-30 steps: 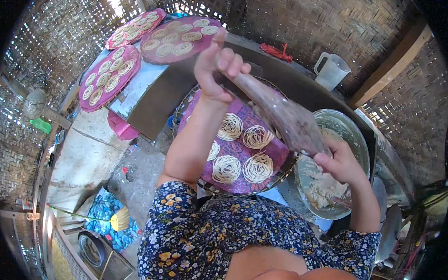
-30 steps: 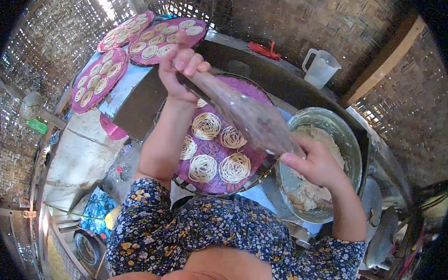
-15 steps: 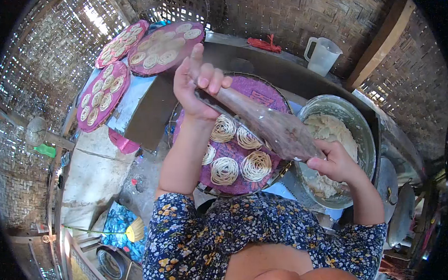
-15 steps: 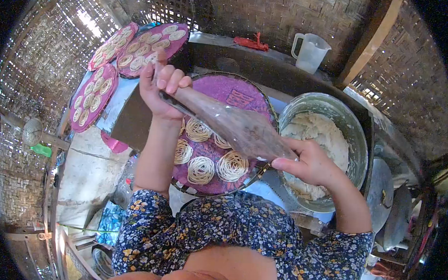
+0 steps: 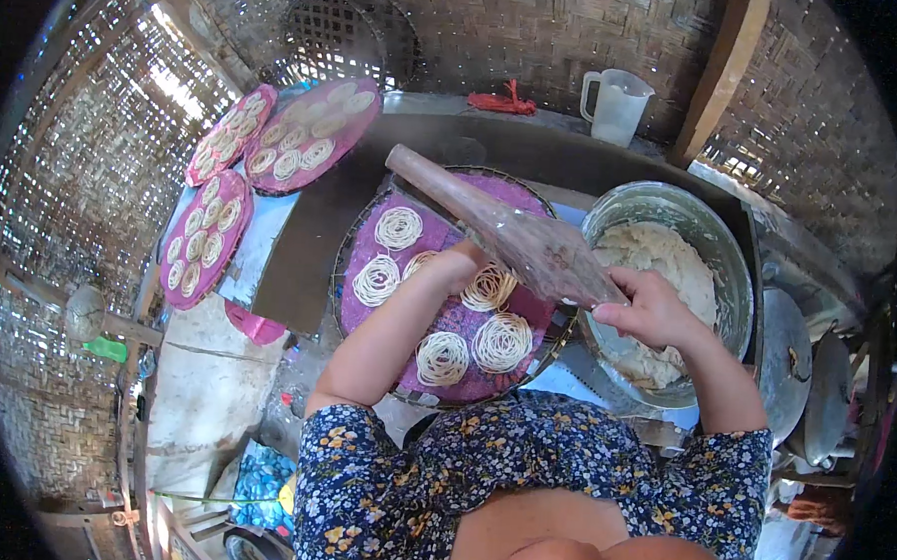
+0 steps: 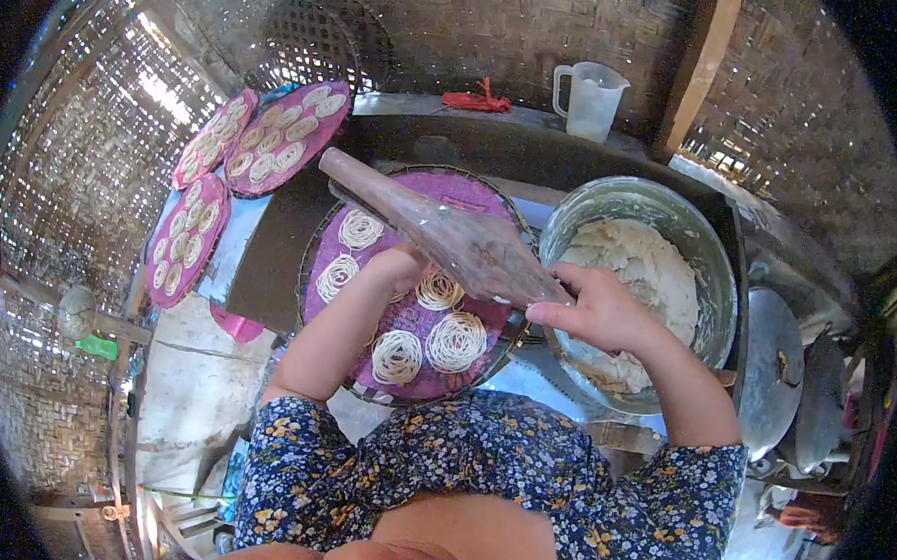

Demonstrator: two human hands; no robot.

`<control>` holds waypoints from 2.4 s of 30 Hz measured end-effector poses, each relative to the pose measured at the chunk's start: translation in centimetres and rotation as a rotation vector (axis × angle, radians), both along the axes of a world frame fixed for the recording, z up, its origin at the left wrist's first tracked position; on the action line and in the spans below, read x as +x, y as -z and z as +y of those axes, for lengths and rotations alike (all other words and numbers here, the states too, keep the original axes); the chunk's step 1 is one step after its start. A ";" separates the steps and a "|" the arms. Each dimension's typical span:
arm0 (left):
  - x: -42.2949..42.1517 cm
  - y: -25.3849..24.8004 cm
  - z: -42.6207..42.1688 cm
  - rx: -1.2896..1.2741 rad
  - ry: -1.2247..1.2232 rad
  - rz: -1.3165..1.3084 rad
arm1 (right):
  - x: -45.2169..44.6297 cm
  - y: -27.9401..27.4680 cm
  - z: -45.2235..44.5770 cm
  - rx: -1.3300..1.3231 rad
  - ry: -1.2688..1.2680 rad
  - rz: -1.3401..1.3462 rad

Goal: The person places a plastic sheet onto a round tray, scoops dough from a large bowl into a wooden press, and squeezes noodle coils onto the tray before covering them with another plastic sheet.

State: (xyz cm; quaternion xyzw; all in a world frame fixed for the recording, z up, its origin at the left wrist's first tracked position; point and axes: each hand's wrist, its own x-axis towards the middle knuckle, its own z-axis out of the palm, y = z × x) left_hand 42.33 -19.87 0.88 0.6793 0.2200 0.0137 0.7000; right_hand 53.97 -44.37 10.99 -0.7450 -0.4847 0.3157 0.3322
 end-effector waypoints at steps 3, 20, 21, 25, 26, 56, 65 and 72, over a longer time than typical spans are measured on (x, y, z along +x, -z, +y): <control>-0.3 -0.3 -0.2 -0.121 0.043 -0.002 | 0.2 0.3 -0.1 -0.005 0.076 0.070; -14.0 -2.7 2.0 1.535 -0.511 -0.023 | 1.7 2.0 -4.2 0.319 0.339 0.467; -16.1 -1.8 1.8 1.429 -0.690 -0.043 | 2.0 2.1 -4.7 0.329 0.309 0.431; -21.1 4.2 -3.1 0.634 -1.191 -0.134 | 2.0 2.3 -6.2 0.383 0.388 0.399; -21.6 5.9 -4.3 0.391 -1.166 -0.240 | 2.2 2.5 -6.2 0.383 0.402 0.404; 1.1 -8.5 1.7 -0.955 -0.104 -1.046 | -1.6 2.0 -3.8 -0.105 0.062 0.640; -0.9 -4.8 1.5 -0.922 -0.282 -1.035 | -2.6 2.5 -2.6 -0.216 0.078 0.357; -2.0 -9.3 -0.7 -0.858 -0.279 -1.114 | -1.9 -0.7 -4.5 -0.080 0.116 0.156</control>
